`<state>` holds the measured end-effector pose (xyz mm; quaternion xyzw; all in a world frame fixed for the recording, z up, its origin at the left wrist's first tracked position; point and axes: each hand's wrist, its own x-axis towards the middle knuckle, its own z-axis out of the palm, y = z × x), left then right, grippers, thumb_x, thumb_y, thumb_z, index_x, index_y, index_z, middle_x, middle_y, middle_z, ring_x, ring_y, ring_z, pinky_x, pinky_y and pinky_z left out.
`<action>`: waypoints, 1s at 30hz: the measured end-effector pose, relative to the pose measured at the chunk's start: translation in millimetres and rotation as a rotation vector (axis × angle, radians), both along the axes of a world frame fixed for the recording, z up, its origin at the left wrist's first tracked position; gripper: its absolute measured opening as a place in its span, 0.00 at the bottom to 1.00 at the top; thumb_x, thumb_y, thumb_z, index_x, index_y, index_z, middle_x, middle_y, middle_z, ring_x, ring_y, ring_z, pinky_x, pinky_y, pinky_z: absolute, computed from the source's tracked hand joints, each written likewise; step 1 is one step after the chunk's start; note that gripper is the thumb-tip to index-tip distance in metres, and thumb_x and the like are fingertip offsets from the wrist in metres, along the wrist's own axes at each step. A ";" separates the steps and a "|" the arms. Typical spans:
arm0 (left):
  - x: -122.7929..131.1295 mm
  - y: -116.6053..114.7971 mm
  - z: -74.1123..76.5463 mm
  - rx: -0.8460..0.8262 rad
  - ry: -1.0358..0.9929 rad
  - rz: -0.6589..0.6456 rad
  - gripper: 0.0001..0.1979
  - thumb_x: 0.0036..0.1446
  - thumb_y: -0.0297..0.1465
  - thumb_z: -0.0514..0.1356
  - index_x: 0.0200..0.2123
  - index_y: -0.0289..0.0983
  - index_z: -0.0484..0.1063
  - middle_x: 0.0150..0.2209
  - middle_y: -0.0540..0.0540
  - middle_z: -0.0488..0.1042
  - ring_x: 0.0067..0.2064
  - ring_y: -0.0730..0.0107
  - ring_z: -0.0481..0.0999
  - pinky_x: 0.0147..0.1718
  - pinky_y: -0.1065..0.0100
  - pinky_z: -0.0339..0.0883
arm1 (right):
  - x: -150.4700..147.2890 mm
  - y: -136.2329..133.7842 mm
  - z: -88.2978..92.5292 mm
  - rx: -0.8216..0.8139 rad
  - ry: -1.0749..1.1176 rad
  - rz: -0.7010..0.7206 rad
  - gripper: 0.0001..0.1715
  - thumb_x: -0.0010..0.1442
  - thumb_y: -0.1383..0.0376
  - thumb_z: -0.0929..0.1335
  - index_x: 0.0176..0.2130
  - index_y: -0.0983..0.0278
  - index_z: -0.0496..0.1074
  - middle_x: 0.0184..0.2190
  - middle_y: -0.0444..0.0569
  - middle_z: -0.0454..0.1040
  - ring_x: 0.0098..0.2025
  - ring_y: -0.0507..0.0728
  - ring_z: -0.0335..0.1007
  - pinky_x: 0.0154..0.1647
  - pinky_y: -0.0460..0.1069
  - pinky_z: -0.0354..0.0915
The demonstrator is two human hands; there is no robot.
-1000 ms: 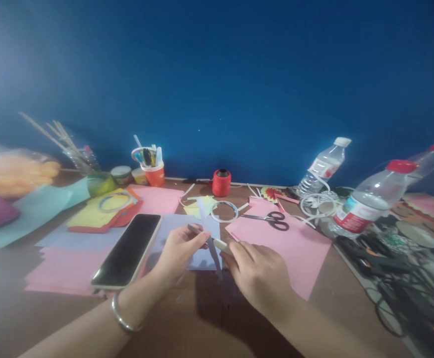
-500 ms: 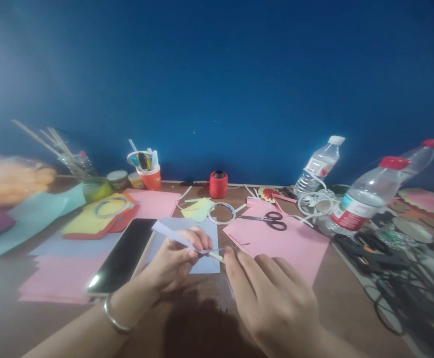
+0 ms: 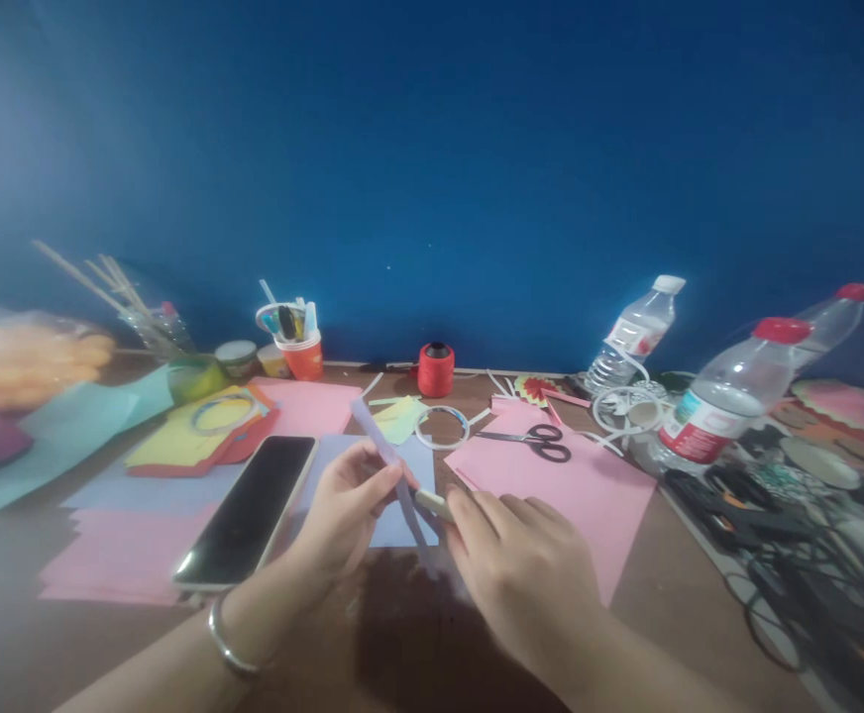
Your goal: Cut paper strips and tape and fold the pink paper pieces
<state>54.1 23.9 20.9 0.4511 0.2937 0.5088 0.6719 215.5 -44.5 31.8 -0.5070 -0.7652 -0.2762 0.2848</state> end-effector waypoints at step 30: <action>-0.2 5.1 -6.8 -0.132 0.118 0.040 0.07 0.45 0.32 0.66 0.27 0.34 0.74 0.27 0.48 0.74 0.29 0.74 0.71 0.29 0.72 0.65 | 4.3 13.6 -17.4 -0.117 0.152 -0.004 0.09 0.58 0.66 0.64 0.28 0.63 0.71 0.18 0.42 0.68 0.19 0.50 0.63 0.22 0.48 0.48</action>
